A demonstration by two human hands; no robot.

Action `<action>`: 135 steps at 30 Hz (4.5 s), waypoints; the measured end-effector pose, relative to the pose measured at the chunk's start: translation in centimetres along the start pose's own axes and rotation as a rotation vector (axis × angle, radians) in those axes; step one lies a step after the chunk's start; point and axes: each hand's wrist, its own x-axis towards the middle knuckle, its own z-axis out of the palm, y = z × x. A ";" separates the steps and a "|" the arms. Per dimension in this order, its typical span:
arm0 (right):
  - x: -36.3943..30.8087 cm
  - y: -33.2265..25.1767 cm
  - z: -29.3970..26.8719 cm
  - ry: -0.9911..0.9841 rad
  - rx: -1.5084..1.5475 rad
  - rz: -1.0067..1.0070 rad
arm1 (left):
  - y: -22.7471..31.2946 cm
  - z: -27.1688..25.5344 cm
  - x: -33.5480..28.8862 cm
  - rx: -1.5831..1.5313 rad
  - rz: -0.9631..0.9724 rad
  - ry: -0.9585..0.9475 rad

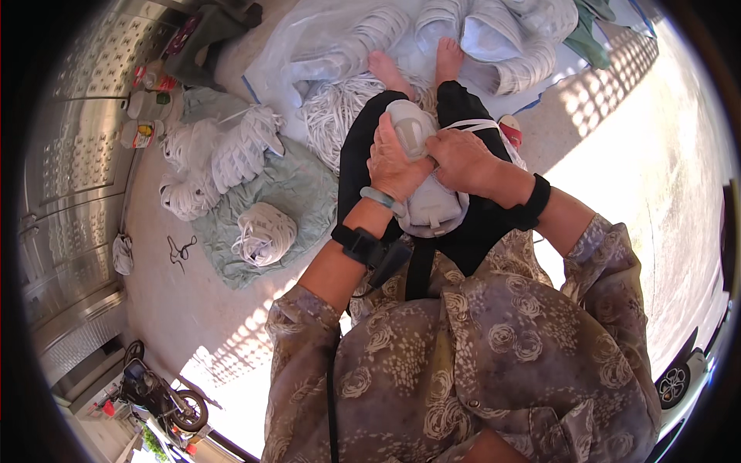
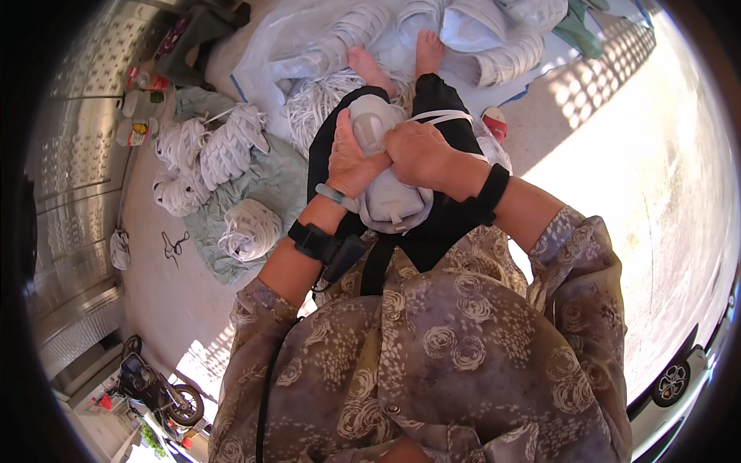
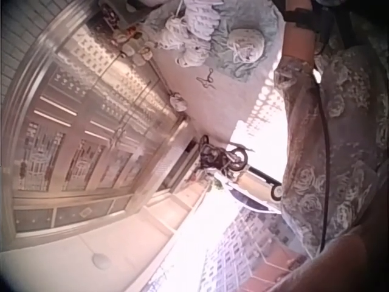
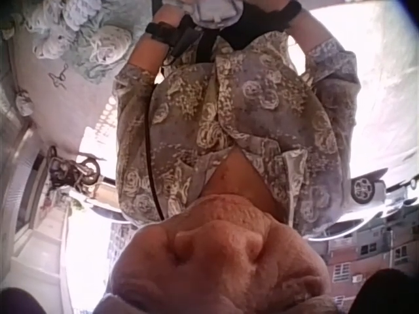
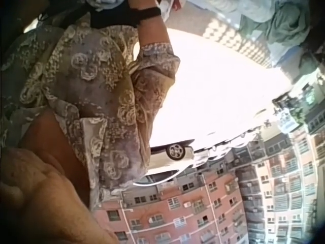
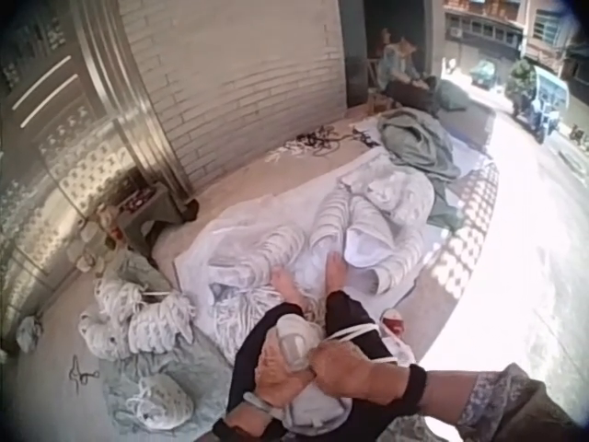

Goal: Lacing several pairs of white athletic shoes while sitting on a ground covering.

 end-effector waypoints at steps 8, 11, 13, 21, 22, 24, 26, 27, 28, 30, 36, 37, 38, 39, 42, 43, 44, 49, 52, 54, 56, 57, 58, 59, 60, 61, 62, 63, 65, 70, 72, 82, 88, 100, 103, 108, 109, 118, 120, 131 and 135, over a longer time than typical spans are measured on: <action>-1.2 -0.2 0.6 0.185 -0.112 0.095 | 1.2 0.6 -0.8 0.098 -0.043 0.078; -1.5 -0.1 0.6 0.090 -0.085 0.178 | 0.9 0.6 -0.9 0.079 -0.003 0.053; -1.6 -0.1 0.8 0.072 -0.107 0.156 | 0.6 0.9 -1.1 0.075 0.123 0.129; -0.8 1.1 1.0 0.085 -0.081 0.074 | -1.1 2.4 -0.9 -0.047 0.293 0.243; -0.7 1.2 0.9 0.073 -0.075 0.080 | -1.2 2.4 -0.8 -0.059 0.318 0.234; -0.7 1.3 0.8 0.078 -0.002 0.066 | -1.4 2.4 -0.6 -0.073 0.337 0.209; -0.7 1.3 0.7 0.057 0.014 0.061 | -1.4 2.2 -0.5 -0.087 0.349 0.192; -0.7 1.2 0.7 0.035 0.026 0.059 | -1.5 2.1 -0.6 -0.106 0.343 0.168; -0.8 1.1 0.7 0.028 0.028 0.057 | -1.5 2.0 -0.8 -0.129 0.333 0.142; -0.7 1.1 0.6 0.004 0.012 0.043 | -1.6 1.7 -1.0 -0.089 0.335 0.138; -0.5 1.4 0.0 -0.056 0.039 -0.066 | -1.5 0.9 -1.3 0.002 0.367 0.066; -0.5 1.4 0.0 -0.065 0.040 -0.053 | -1.5 0.7 -1.3 0.023 0.386 0.055; -0.4 1.3 0.0 -0.061 0.057 -0.076 | -1.4 0.6 -1.3 0.028 0.386 0.046; -0.5 1.3 0.0 -0.068 0.060 -0.073 | -1.4 0.5 -1.4 0.052 0.387 0.039; -0.8 1.0 0.2 -0.064 0.051 -0.048 | -1.1 0.5 -1.5 0.064 0.383 0.037; -0.9 1.0 0.2 -0.064 0.054 -0.043 | -1.0 0.5 -1.5 0.054 0.373 0.046; -0.9 0.9 0.2 -0.045 0.032 -0.031 | -0.9 0.5 -1.4 0.057 0.377 0.044; -0.9 1.4 0.4 -0.037 0.070 -0.007 | -0.1 0.6 -1.5 0.077 0.308 0.067; -0.8 1.9 0.5 -0.004 0.129 -0.016 | 0.3 0.8 -1.5 0.175 0.272 0.087; -0.9 2.2 0.5 -0.069 0.137 -0.059 | 0.4 0.6 -1.6 0.216 0.284 0.079; -0.9 2.4 0.5 -0.064 0.145 -0.105 | 0.4 0.5 -1.7 0.257 0.297 0.069; -0.8 2.6 0.5 -0.069 0.147 -0.145 | 0.5 0.3 -1.7 0.270 0.308 0.078; -0.6 2.7 0.4 -0.047 0.159 -0.154 | 0.7 0.2 -1.7 0.286 0.294 0.068; -0.3 2.8 0.3 -0.106 0.129 -0.147 | 0.9 0.1 -1.8 0.289 0.322 0.085; 0.0 3.0 0.2 -0.151 0.100 -0.141 | 1.2 -0.1 -1.9 0.397 0.369 0.168; 0.2 3.1 0.1 -0.163 0.101 -0.141 | 1.5 -0.2 -2.0 0.508 0.413 0.253; 0.4 3.2 0.1 -0.157 0.114 -0.138 | 1.8 -0.3 -1.9 0.507 0.419 0.255; 0.5 3.3 0.0 -0.152 0.128 -0.136 | 2.2 -0.3 -1.8 0.552 0.527 0.227; 0.8 3.5 0.0 -0.171 0.162 -0.132 | 2.8 -0.3 -1.9 0.598 0.638 0.194; 1.0 3.8 -0.1 -0.190 0.212 -0.093 | 3.4 0.6 -1.8 0.857 0.750 0.042; 1.1 4.0 -0.2 -0.205 0.258 -0.051 | 3.5 1.1 -1.6 0.884 0.744 0.026; 0.0 4.5 0.0 -0.093 0.343 -0.072 | 3.7 2.0 -0.8 0.793 0.781 -0.059; -1.3 3.9 0.7 0.081 0.452 -0.067 | 4.5 0.7 -1.3 0.881 0.867 -0.090; -3.1 4.0 0.7 -0.012 0.586 0.076 | -12.5 -15.6 -12.2 0.686 0.051 0.278; -4.4 3.7 0.5 0.125 0.781 0.032 | -19.1 -21.3 -19.7 0.995 -0.577 0.260; -4.1 4.1 -0.8 0.179 0.852 0.351 | -21.7 -19.2 -21.0 0.915 -0.801 0.071; -3.3 4.4 -1.1 0.344 0.517 0.266 | -21.3 -17.8 -19.1 0.988 -0.695 0.003; 2.8 4.3 0.2 0.029 -0.076 0.069 | -6.6 -7.5 -5.2 0.344 0.346 0.142; 3.5 4.7 0.6 -0.012 -0.062 0.077 | -4.4 -6.3 -4.0 0.319 0.445 0.063; 2.5 6.5 1.3 0.161 0.372 0.005 | -2.7 -3.9 -2.9 0.279 0.479 0.021; 1.8 4.8 0.6 0.147 0.369 0.017 | -2.5 -4.4 -2.8 0.323 0.398 -0.077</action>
